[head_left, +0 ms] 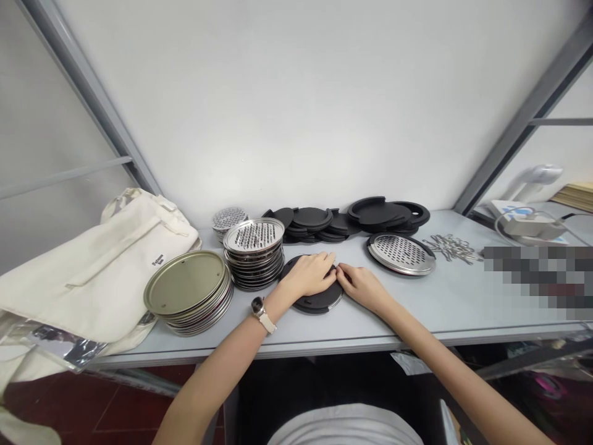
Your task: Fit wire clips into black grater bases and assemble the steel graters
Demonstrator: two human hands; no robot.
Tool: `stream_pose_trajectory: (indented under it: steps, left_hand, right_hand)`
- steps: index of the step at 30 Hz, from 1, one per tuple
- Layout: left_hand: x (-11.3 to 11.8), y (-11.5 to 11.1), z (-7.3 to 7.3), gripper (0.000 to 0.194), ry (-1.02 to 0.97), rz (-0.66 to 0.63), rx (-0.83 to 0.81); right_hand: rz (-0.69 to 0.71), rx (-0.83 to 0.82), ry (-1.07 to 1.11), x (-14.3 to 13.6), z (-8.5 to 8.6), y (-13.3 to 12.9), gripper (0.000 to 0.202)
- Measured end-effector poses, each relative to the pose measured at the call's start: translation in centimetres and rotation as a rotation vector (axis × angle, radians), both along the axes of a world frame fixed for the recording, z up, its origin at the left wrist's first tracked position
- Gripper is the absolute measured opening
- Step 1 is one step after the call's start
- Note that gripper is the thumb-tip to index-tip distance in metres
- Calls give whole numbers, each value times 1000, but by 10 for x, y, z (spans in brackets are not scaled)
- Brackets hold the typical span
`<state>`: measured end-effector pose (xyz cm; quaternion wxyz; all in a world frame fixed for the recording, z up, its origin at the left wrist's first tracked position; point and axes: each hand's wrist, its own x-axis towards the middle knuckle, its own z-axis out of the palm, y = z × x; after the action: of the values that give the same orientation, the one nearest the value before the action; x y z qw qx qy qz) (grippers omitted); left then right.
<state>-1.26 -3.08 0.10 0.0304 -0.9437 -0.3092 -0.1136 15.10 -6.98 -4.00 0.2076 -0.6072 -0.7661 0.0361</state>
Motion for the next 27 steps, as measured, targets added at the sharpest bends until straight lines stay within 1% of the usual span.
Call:
stream_pose_trajectory:
  steps: [12,20,27]
  left_hand:
    - [0,1,-2,16,-11,-8,14]
    - [-1,0,-1,17,-6,-2,-14]
    - [-1,1,-2,17,-10,-3,7]
  right_hand:
    - [-4,1,11,-1,0,0,29]
    - [-5,-2,17,0,0,0,29]
    - [3,2,24,0,-1,0,29]
